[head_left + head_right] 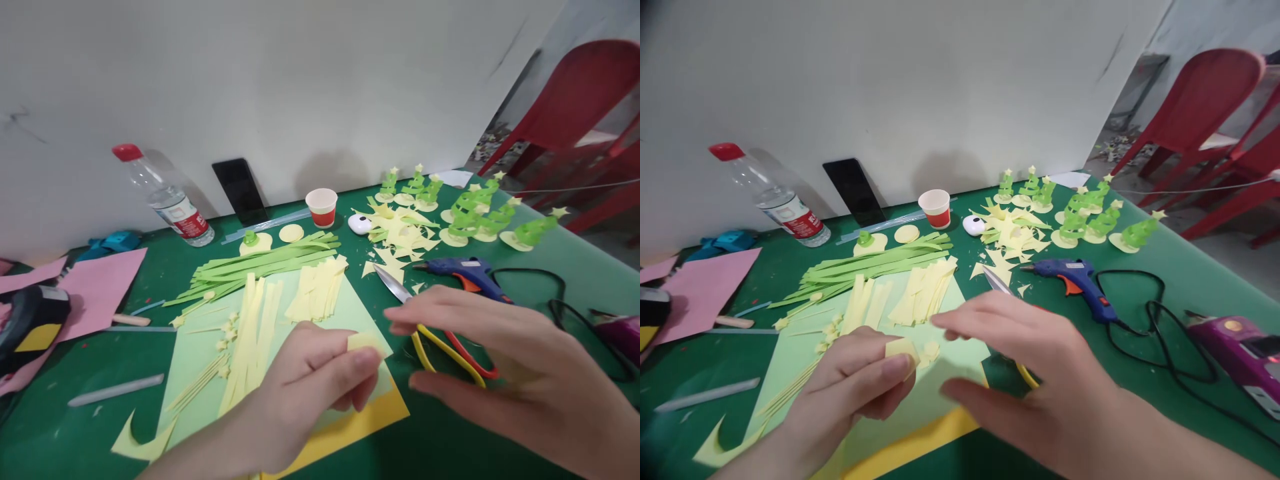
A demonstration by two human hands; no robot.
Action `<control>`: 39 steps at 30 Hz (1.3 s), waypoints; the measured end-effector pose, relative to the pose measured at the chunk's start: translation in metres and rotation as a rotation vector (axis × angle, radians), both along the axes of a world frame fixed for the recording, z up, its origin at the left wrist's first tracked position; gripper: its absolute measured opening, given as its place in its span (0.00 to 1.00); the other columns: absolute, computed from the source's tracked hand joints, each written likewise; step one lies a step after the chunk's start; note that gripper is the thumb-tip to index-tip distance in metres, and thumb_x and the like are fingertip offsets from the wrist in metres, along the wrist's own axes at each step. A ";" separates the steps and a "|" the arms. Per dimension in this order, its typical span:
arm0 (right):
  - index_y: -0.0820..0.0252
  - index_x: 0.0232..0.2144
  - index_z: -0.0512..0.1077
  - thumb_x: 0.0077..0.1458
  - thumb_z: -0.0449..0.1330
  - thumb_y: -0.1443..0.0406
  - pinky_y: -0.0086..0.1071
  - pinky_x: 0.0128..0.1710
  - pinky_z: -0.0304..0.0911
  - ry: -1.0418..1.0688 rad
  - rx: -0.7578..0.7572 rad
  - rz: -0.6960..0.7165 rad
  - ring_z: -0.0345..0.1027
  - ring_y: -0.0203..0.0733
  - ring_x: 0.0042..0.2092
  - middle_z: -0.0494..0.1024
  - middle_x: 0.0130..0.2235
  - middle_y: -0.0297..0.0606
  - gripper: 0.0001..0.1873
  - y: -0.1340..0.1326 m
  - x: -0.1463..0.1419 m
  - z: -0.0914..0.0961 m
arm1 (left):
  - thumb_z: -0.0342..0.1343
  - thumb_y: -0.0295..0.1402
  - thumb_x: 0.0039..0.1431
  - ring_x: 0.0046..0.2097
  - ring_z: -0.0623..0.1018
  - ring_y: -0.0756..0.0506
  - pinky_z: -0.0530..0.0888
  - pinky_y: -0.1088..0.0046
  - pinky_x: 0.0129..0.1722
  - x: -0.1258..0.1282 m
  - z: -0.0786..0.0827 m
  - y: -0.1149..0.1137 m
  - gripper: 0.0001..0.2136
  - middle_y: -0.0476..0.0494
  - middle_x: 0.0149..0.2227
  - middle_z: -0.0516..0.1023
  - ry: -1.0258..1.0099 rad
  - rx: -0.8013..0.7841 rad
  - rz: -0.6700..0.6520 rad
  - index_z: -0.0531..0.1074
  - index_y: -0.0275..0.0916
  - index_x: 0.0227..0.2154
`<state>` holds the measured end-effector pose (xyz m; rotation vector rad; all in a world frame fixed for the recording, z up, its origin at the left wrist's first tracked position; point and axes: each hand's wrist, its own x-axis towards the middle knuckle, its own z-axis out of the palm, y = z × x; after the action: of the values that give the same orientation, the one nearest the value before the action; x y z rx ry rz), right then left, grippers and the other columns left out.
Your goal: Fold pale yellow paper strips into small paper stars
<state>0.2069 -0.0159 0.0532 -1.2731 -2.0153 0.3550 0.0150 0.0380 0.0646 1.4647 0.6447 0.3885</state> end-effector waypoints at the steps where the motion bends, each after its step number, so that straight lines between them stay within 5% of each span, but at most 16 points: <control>1: 0.53 0.41 0.74 0.54 0.61 0.63 0.27 0.36 0.72 0.066 -0.008 0.072 0.75 0.40 0.37 0.81 0.35 0.35 0.10 0.003 -0.006 0.007 | 0.45 0.35 0.60 0.18 0.55 0.54 0.57 0.75 0.20 0.000 0.000 -0.001 0.19 0.55 0.14 0.55 -0.021 -0.033 -0.006 0.57 0.39 0.14; 7: 0.63 0.35 0.74 0.53 0.64 0.67 0.23 0.36 0.70 0.365 -0.055 0.294 0.73 0.34 0.34 0.80 0.31 0.35 0.06 0.020 -0.024 0.011 | 0.49 0.43 0.59 0.16 0.56 0.55 0.54 0.77 0.17 -0.008 0.000 -0.002 0.23 0.55 0.12 0.54 -0.036 -0.181 -0.038 0.56 0.38 0.12; 17: 0.62 0.36 0.74 0.56 0.61 0.66 0.24 0.32 0.68 0.320 0.047 0.425 0.71 0.31 0.30 0.79 0.28 0.35 0.05 0.027 -0.017 0.005 | 0.51 0.53 0.55 0.12 0.60 0.57 0.60 0.82 0.15 -0.005 -0.004 0.001 0.26 0.58 0.10 0.54 -0.048 -0.292 -0.210 0.59 0.38 0.13; 20: 0.64 0.37 0.73 0.58 0.60 0.66 0.23 0.31 0.68 0.332 0.133 0.421 0.71 0.31 0.30 0.78 0.28 0.37 0.05 0.030 -0.014 0.004 | 0.51 0.52 0.56 0.14 0.64 0.55 0.62 0.80 0.16 -0.003 -0.006 -0.001 0.25 0.52 0.13 0.62 -0.074 -0.176 -0.088 0.62 0.37 0.15; 25: 0.63 0.38 0.71 0.60 0.57 0.69 0.24 0.29 0.67 0.093 0.255 0.321 0.71 0.32 0.29 0.78 0.27 0.36 0.04 0.028 -0.010 0.008 | 0.61 0.30 0.50 0.25 0.69 0.52 0.69 0.79 0.24 0.004 -0.006 -0.001 0.05 0.51 0.25 0.69 -0.167 0.104 0.282 0.70 0.38 0.23; 32: 0.60 0.37 0.69 0.64 0.50 0.68 0.27 0.25 0.66 -0.047 0.377 0.232 0.70 0.33 0.27 0.78 0.26 0.34 0.08 0.024 -0.014 0.008 | 0.57 0.27 0.51 0.25 0.71 0.52 0.69 0.79 0.24 0.006 -0.004 0.003 0.06 0.51 0.23 0.71 -0.106 0.119 0.313 0.72 0.37 0.21; 39: 0.63 0.39 0.69 0.58 0.56 0.72 0.24 0.30 0.69 -0.018 0.388 0.243 0.72 0.32 0.30 0.79 0.29 0.37 0.06 0.030 -0.006 0.006 | 0.57 0.26 0.52 0.24 0.71 0.53 0.71 0.79 0.24 0.002 -0.005 0.002 0.05 0.50 0.25 0.71 -0.156 0.049 0.305 0.73 0.37 0.22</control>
<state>0.2008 0.0138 0.0588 -0.7991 -2.1296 0.0567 0.0166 0.0401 0.0598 1.3679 0.7381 0.7531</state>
